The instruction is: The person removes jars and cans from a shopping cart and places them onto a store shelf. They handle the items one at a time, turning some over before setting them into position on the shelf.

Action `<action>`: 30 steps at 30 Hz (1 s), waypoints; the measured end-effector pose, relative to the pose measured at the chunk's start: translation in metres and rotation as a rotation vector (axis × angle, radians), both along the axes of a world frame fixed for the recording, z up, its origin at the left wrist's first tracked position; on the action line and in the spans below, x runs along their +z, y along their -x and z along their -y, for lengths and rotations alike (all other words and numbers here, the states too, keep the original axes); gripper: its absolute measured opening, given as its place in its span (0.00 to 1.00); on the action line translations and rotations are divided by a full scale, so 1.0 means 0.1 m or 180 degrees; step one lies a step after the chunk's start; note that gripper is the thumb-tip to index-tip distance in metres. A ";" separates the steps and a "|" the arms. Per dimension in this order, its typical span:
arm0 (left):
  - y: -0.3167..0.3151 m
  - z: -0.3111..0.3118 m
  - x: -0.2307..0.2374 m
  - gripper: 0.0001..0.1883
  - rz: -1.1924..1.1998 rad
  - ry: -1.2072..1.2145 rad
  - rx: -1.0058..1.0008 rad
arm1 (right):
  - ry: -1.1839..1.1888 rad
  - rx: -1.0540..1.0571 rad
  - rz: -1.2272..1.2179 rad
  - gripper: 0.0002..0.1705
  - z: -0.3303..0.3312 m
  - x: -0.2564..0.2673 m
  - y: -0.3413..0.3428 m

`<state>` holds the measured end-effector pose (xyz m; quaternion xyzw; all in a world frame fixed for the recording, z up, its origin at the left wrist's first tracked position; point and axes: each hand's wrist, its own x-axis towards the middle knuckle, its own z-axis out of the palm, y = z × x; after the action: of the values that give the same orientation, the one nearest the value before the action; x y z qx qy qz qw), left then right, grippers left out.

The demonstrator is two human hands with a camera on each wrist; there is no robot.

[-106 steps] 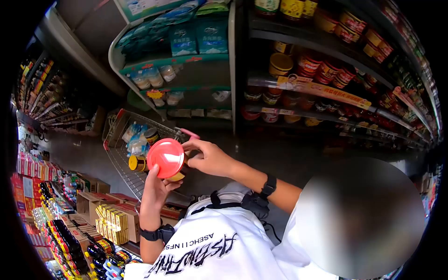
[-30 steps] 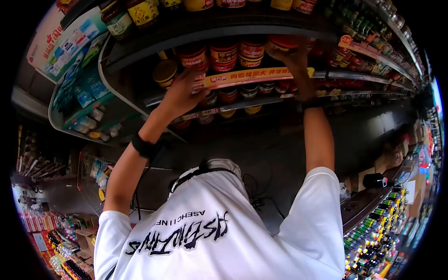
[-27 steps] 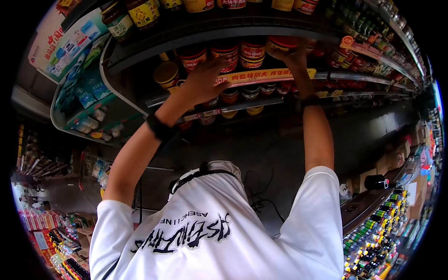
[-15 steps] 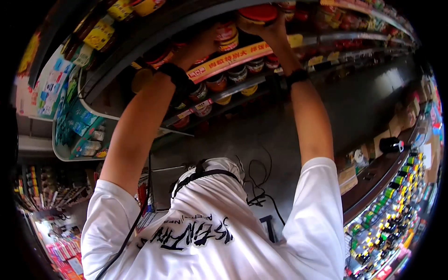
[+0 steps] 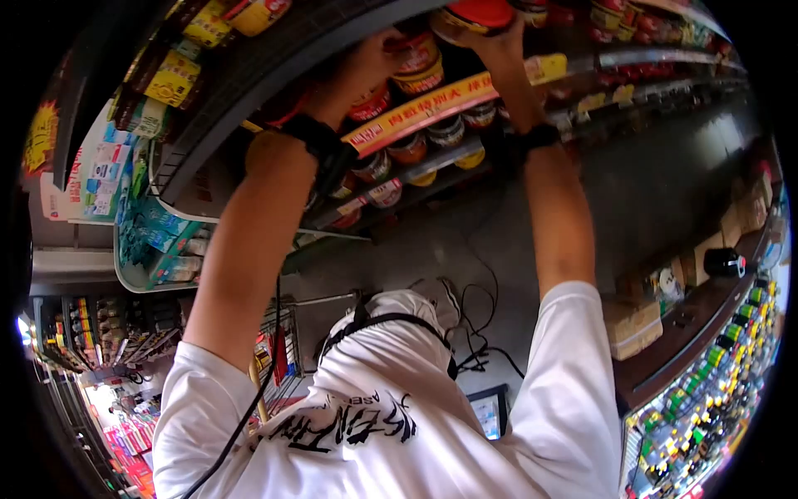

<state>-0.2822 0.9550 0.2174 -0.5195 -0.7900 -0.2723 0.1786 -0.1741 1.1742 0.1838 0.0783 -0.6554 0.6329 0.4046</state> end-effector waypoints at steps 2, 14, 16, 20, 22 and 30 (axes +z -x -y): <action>-0.03 0.04 -0.04 0.24 0.0203 -0.0016 0.0075 | 0.0566 0.0187 -0.0021 0.42 -0.05 -0.10 0.16; -0.10 0.08 0.06 0.22 0.0686 -0.0266 0.0082 | 0.0619 0.1411 0.0686 0.21 0.11 0.33 0.33; -0.07 0.10 0.08 0.27 0.0672 -0.0352 -0.0014 | 0.0197 0.1537 0.0890 0.20 0.00 0.29 0.34; -0.12 0.19 0.33 0.37 0.1760 0.0000 -0.0064 | -0.0698 0.0905 0.1345 0.24 0.04 0.38 0.34; -0.19 0.21 0.33 0.39 0.1508 -0.0074 0.0112 | -0.1447 0.0358 0.1656 0.27 0.02 0.36 0.45; -0.16 0.20 0.35 0.34 0.1858 -0.0064 -0.0114 | -0.0942 0.0501 0.0802 0.28 0.57 0.47 0.36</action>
<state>-0.2661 0.9347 0.2526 -0.4313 -0.7959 -0.4212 -0.0560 -0.2099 1.1175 0.2306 0.1081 -0.7785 0.5642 0.2529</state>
